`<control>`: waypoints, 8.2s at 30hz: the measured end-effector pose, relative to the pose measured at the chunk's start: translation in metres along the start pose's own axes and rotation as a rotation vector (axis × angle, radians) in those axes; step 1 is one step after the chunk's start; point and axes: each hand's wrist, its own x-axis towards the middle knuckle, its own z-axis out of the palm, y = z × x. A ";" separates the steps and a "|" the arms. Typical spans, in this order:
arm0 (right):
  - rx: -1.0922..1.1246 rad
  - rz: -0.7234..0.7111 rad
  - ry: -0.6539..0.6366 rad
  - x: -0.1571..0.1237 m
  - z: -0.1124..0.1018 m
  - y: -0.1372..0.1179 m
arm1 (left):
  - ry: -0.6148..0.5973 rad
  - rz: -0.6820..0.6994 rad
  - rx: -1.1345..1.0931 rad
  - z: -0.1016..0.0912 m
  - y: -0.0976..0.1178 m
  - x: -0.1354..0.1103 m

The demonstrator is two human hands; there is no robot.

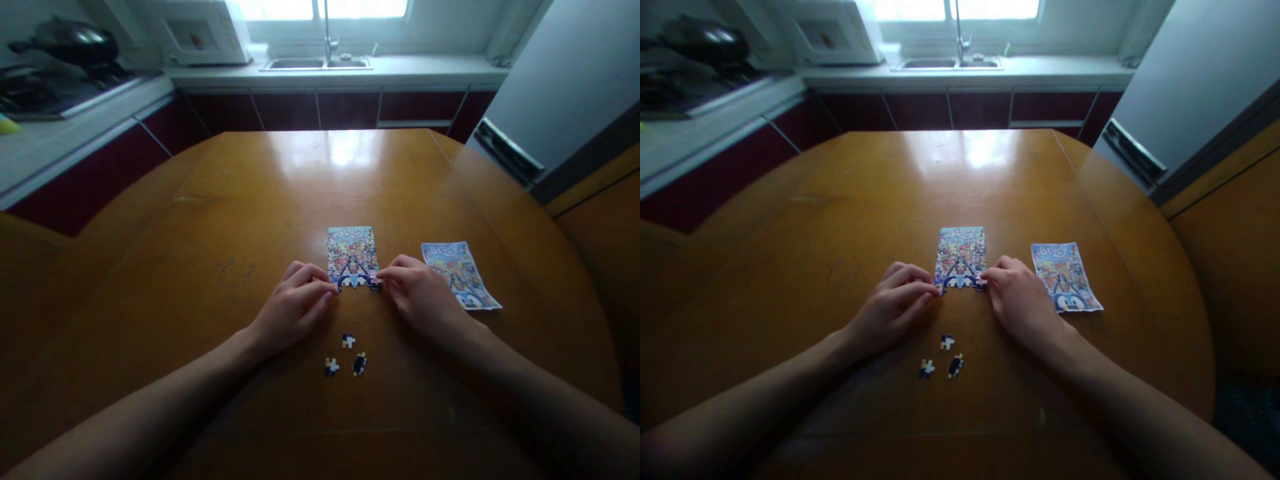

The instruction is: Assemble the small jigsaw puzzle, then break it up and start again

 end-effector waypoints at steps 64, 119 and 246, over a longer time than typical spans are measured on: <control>-0.310 0.049 -0.003 -0.008 0.019 -0.027 | -0.008 -0.002 0.003 0.001 0.001 0.002; -0.050 -0.050 -0.032 0.006 -0.001 0.010 | -0.022 0.001 -0.007 -0.001 0.004 0.002; -0.106 -0.179 -0.051 0.016 0.007 0.002 | -0.234 0.226 0.064 0.002 -0.024 0.050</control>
